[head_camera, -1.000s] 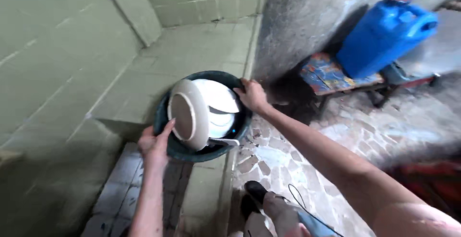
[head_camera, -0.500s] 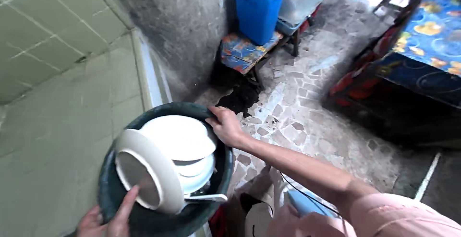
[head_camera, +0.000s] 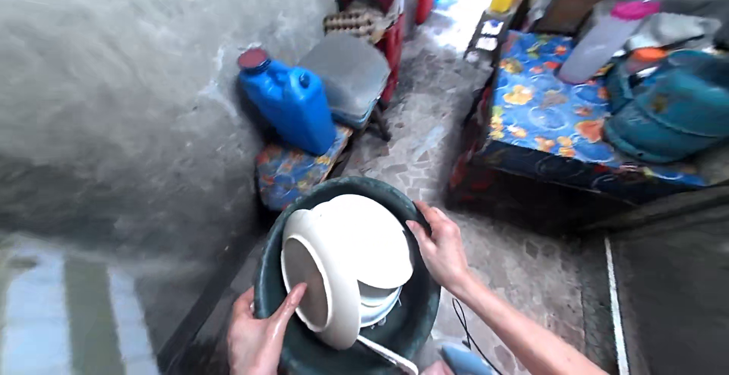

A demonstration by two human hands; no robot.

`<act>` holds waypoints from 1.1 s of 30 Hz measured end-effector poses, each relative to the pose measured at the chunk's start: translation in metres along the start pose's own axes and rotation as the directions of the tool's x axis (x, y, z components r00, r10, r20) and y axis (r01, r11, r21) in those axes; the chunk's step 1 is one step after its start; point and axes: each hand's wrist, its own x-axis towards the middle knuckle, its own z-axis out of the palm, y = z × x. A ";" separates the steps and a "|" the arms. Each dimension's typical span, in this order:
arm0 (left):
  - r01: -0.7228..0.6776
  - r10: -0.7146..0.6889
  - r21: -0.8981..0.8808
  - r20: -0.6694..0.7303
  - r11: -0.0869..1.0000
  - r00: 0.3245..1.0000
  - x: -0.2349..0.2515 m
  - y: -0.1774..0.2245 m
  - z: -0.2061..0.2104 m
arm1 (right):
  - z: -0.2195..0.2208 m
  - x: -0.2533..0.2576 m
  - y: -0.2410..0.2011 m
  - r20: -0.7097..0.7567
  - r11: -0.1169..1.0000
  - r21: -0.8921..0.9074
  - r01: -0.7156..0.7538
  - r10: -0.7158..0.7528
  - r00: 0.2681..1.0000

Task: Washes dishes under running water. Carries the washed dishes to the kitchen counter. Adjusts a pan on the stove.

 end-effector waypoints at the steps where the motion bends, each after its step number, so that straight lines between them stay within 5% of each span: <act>1: -0.011 0.011 -0.016 0.032 1.000 0.999 0.014 0.014 0.015 | -0.007 0.015 0.007 -0.030 1.000 0.007 -0.024 0.024 0.999; 9: -0.159 0.205 -0.172 0.292 0.972 0.934 0.126 0.103 0.107 | -0.017 0.132 0.068 -0.198 0.989 0.000 -0.149 0.146 0.969; 17: -0.247 0.261 -0.085 0.378 0.965 0.888 0.248 0.182 0.209 | -0.004 0.244 0.112 -0.325 0.963 0.025 -0.269 0.262 0.908; 26: -0.309 0.343 -0.160 0.568 0.938 0.748 0.332 0.302 0.396 | -0.059 0.370 0.209 -0.545 0.911 0.020 -0.413 0.356 0.759; 33: -0.287 0.349 -0.201 0.606 0.937 0.715 0.381 0.394 0.529 | -0.111 0.500 0.270 -0.547 0.880 0.060 -0.472 0.425 0.722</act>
